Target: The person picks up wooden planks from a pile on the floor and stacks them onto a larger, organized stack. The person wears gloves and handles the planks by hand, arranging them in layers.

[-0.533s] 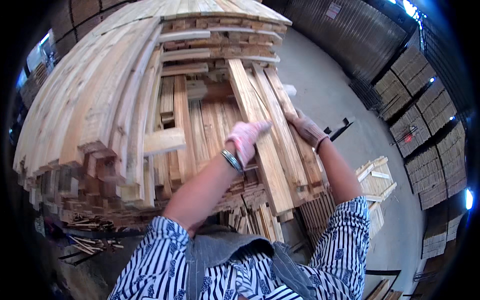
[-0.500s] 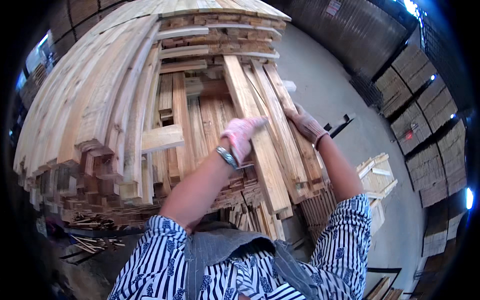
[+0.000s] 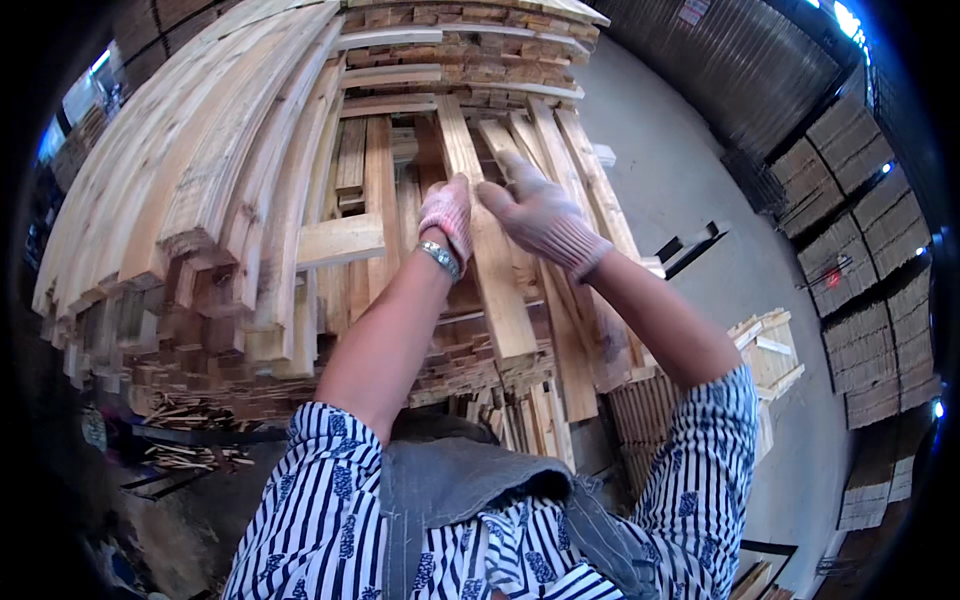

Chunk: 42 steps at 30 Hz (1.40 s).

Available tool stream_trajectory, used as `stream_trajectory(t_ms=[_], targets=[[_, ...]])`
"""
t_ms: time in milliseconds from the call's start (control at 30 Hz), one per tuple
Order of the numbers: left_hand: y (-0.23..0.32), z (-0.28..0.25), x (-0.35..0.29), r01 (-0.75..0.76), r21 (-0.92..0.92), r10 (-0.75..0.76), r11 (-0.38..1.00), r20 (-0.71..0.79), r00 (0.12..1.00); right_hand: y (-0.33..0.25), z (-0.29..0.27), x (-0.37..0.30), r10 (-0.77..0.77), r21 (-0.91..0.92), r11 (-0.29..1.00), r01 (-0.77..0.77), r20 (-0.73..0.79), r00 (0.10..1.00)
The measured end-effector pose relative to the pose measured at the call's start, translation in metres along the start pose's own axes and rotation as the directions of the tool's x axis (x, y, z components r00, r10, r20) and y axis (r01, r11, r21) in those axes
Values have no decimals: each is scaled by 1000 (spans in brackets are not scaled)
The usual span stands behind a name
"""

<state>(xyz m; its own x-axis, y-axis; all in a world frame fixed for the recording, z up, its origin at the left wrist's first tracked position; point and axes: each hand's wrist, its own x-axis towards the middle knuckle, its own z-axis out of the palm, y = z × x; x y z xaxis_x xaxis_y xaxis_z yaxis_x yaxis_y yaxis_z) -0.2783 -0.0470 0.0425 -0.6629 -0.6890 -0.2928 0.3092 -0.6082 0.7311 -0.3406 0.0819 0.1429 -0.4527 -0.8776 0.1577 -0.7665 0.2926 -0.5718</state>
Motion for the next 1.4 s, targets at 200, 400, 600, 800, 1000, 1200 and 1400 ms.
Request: stream_trajectory(t_ms=[200, 400, 600, 800, 1000, 1200, 1400], targets=[[13, -21, -129, -605, 304, 514, 736, 329, 792, 24, 40, 27, 253, -163, 962, -220, 215, 943], [81, -110, -245, -940, 214, 224, -267, 962, 156, -37, 93, 36, 221, -20, 975, -220, 159, 962], [108, -128, -250, -809, 425, 328, 405, 759, 563, -22, 99, 48, 272, 127, 943, -307, 234, 933], [85, -144, -230, 235, -190, -18, 953, 739, 673, 25, 59, 44, 329, 87, 936, -341, 131, 935], [53, -190, -215, -545, 266, 212, 795, 720, 661, 7, 140, 68, 385, 91, 920, -381, -29, 922], [79, -133, -238, 43, -168, 105, 985, 773, 626, -32, 42, 39, 256, -343, 921, -184, 176, 951], [70, -107, -248, -744, 271, 230, -611, 960, 161, 35, -10, 2, 383, -711, 628, -317, -72, 921]])
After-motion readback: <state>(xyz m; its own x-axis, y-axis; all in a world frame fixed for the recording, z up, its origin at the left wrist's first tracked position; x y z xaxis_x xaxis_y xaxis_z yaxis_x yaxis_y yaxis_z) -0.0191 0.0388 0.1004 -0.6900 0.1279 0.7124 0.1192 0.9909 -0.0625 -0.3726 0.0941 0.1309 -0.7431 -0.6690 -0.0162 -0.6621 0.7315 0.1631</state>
